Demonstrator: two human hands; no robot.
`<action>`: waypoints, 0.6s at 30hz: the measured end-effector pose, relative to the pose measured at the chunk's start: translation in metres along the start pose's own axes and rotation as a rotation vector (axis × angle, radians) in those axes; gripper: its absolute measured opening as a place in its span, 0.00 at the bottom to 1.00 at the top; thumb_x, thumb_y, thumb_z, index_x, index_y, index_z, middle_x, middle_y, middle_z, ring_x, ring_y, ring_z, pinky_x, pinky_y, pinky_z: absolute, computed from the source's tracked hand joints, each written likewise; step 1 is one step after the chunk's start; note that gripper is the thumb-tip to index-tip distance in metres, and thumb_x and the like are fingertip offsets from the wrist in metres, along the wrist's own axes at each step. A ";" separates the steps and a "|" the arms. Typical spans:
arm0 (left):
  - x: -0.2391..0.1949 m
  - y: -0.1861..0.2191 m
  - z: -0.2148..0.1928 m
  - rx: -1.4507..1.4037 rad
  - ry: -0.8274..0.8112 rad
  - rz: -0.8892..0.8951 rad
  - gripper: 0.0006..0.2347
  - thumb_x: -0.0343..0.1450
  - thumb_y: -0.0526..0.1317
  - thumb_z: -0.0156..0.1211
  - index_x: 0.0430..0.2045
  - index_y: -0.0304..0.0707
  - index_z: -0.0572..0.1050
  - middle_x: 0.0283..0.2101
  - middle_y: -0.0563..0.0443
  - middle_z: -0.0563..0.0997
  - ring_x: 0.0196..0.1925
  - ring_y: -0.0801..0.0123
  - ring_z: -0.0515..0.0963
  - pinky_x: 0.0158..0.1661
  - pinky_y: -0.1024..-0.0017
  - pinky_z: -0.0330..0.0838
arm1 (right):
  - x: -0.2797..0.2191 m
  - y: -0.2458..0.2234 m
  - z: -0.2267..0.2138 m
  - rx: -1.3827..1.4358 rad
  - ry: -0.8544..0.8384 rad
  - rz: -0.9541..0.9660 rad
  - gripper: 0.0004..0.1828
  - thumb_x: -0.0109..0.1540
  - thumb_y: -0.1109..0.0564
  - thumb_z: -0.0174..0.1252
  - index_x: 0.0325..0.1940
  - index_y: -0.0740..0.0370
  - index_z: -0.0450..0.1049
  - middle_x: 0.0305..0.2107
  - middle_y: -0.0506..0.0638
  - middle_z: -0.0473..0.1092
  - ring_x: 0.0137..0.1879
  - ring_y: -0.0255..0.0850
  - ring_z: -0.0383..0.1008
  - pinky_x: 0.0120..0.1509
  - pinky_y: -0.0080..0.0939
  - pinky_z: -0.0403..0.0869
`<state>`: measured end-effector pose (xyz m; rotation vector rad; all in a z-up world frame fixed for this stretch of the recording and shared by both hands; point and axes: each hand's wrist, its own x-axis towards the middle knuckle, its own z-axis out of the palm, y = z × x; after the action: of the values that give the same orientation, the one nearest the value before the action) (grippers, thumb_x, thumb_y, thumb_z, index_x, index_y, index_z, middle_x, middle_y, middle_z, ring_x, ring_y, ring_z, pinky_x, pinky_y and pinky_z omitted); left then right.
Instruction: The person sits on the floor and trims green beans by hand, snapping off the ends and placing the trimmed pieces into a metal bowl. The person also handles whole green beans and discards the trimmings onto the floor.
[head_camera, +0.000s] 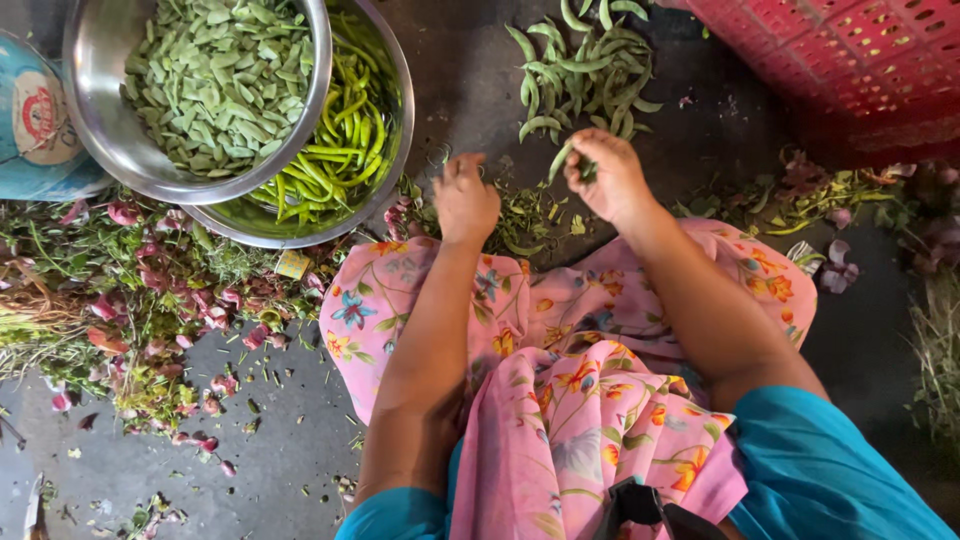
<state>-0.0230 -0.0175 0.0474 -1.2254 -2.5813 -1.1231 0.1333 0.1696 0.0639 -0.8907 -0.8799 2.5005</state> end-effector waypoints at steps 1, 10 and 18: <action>0.001 0.007 -0.004 -0.051 0.090 0.138 0.14 0.63 0.32 0.59 0.43 0.36 0.78 0.44 0.43 0.84 0.46 0.51 0.82 0.47 0.63 0.74 | -0.001 0.004 0.003 -0.039 -0.032 0.011 0.02 0.66 0.60 0.60 0.40 0.59 0.74 0.29 0.49 0.72 0.32 0.38 0.74 0.32 0.35 0.70; -0.003 0.028 -0.006 -0.295 -0.332 -0.007 0.06 0.73 0.36 0.56 0.37 0.35 0.78 0.38 0.36 0.82 0.41 0.41 0.82 0.41 0.51 0.76 | -0.010 0.018 0.020 -1.172 -0.039 -0.408 0.07 0.64 0.58 0.61 0.46 0.59 0.76 0.29 0.54 0.68 0.29 0.45 0.68 0.32 0.45 0.65; -0.018 0.010 0.018 -0.063 -0.500 0.052 0.06 0.69 0.38 0.56 0.26 0.34 0.74 0.36 0.35 0.82 0.39 0.39 0.81 0.41 0.49 0.75 | -0.021 0.031 0.030 -1.853 -0.340 -0.749 0.08 0.55 0.56 0.63 0.33 0.61 0.72 0.33 0.55 0.68 0.36 0.55 0.73 0.38 0.53 0.73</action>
<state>0.0002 -0.0136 0.0341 -1.7727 -2.8440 -0.9964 0.1263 0.1226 0.0715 -0.2291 -2.9025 0.6467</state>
